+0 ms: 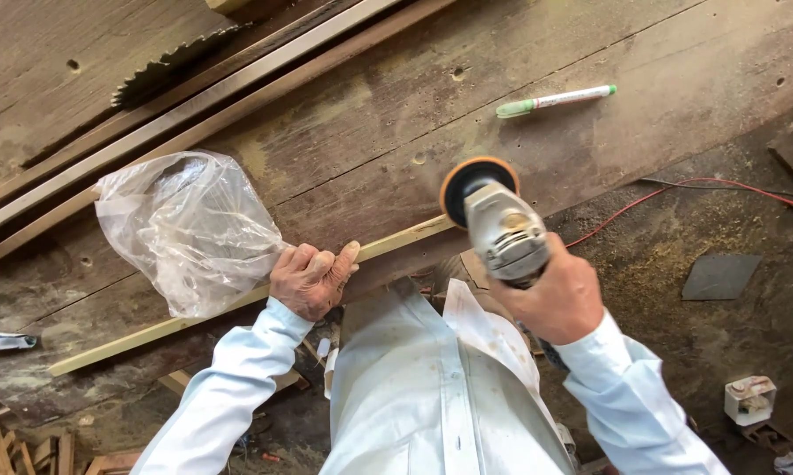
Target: Assembling a wooden frame by gluing thin strips and cutting them to size with a miter saw.
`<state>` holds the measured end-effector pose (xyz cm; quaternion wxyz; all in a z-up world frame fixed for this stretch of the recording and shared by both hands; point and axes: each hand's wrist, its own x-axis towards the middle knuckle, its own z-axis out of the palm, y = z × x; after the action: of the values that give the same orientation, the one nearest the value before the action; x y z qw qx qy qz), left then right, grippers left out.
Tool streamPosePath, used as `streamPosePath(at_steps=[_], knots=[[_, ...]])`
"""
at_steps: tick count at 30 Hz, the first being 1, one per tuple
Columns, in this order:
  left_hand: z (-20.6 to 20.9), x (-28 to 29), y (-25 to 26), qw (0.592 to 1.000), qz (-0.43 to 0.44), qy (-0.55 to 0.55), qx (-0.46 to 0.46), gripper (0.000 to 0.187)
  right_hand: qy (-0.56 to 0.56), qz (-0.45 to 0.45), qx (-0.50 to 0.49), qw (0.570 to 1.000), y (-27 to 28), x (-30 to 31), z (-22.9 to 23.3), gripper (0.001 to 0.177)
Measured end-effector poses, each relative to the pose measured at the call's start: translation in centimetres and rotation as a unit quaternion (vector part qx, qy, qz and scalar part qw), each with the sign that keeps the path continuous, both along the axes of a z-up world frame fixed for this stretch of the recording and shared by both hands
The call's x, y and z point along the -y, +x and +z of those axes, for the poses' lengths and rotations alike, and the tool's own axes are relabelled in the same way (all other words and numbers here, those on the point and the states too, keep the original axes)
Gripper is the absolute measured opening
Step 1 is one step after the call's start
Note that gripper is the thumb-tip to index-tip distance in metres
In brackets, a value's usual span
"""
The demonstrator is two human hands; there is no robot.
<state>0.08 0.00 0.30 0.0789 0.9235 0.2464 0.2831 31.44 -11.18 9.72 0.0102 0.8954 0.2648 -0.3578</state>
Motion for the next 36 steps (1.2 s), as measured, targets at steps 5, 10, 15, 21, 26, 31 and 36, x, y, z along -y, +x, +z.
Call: streamPosePath(at_steps=[5,10,15,21,26,31,36], knots=[[0.0,-0.1,0.0,1.000,0.000,0.011,0.006,0.028,-0.073,0.094,-0.037,0.992,-3.8,0.2,-0.9,0.065],[-0.3,-0.1,0.0,1.000,-0.001,0.024,0.009,0.028,-0.100,0.134,-0.037,0.985,-5.1,1.8,-1.1,0.067],[-0.7,0.0,-0.3,1.000,-0.004,0.029,0.003,0.029,-0.090,0.094,-0.009,0.992,-1.3,5.2,-2.2,0.069],[-0.4,-0.1,-0.1,1.000,-0.006,0.022,0.013,0.029,-0.046,0.035,0.037,0.998,2.0,6.2,-2.0,0.069],[0.2,-0.4,0.3,0.999,-0.008,0.041,0.010,0.029,-0.014,-0.085,0.026,0.996,4.8,5.2,1.1,0.057],[0.8,-0.4,-0.2,0.993,-0.006,0.061,-0.099,0.021,0.081,-0.125,0.022,0.989,9.1,11.9,3.4,0.042],[0.9,-0.3,0.1,0.991,-0.005,0.069,-0.111,0.017,0.131,-0.181,0.037,0.974,10.0,15.7,4.3,0.040]])
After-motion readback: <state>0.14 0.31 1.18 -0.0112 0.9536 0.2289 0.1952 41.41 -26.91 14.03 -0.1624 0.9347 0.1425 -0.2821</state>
